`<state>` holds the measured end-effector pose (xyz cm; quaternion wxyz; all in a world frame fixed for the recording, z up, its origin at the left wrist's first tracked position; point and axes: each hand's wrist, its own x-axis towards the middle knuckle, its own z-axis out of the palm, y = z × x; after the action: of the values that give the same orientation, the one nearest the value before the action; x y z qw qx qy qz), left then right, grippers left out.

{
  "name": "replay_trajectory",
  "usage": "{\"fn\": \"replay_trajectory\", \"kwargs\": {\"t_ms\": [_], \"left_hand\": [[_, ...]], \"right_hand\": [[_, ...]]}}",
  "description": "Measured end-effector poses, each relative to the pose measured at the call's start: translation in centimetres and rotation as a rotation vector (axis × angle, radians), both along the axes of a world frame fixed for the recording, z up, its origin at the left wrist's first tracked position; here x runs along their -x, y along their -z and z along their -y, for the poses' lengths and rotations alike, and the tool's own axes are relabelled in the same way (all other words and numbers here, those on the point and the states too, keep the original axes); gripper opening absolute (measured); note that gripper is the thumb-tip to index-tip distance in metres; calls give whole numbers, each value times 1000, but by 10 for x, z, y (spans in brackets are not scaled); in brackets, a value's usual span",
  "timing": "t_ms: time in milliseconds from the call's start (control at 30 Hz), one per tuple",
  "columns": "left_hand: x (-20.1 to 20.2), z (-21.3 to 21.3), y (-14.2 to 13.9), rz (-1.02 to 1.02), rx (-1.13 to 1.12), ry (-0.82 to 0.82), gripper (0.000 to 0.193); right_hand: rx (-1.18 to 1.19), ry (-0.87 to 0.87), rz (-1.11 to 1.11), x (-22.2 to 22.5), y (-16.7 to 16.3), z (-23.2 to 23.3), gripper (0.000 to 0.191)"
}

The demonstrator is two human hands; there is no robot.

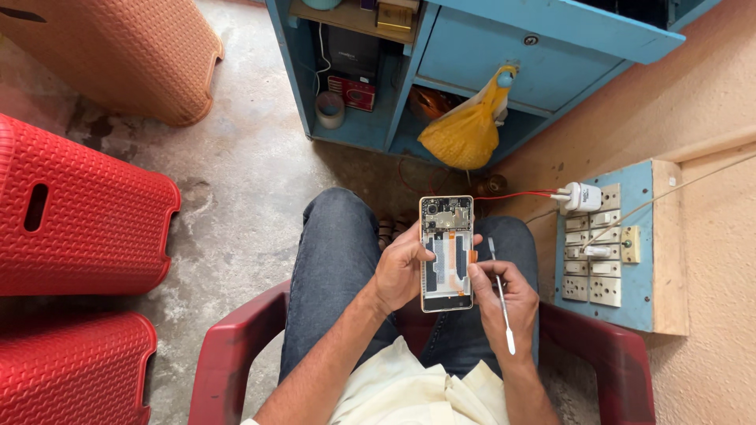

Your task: The person sits on a chair with a disassembled smartphone on their lap. They unscrew internal components with a screwdriver, pry out the battery by hand, lift the midframe with a metal spudger, then use an orange pry tool to work around the edge of the screen assembly.

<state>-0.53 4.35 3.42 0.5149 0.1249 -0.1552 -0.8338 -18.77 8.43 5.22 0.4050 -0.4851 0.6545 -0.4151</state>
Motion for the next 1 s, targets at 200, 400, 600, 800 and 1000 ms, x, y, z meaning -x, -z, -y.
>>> {"fn": "replay_trajectory", "kwargs": {"t_ms": [200,400,600,800,1000], "left_hand": [[1,0,3,-54,-20,-6,77],[0,0,7,-182,-41,27,73],[2,-1,6,-156,-63,-19,74],[1,1,8,-160,-76,-11,70],[4,-1,14,-259,-19,3,65]], "right_hand": [[5,6,74,-2,-1,-4,15],[-15,-35,303,1,10,-5,16],[-5,-49,296,3,16,-6,17],[55,36,199,3,2,0,26],[340,-91,-123,-15,-26,-1,19]]}}
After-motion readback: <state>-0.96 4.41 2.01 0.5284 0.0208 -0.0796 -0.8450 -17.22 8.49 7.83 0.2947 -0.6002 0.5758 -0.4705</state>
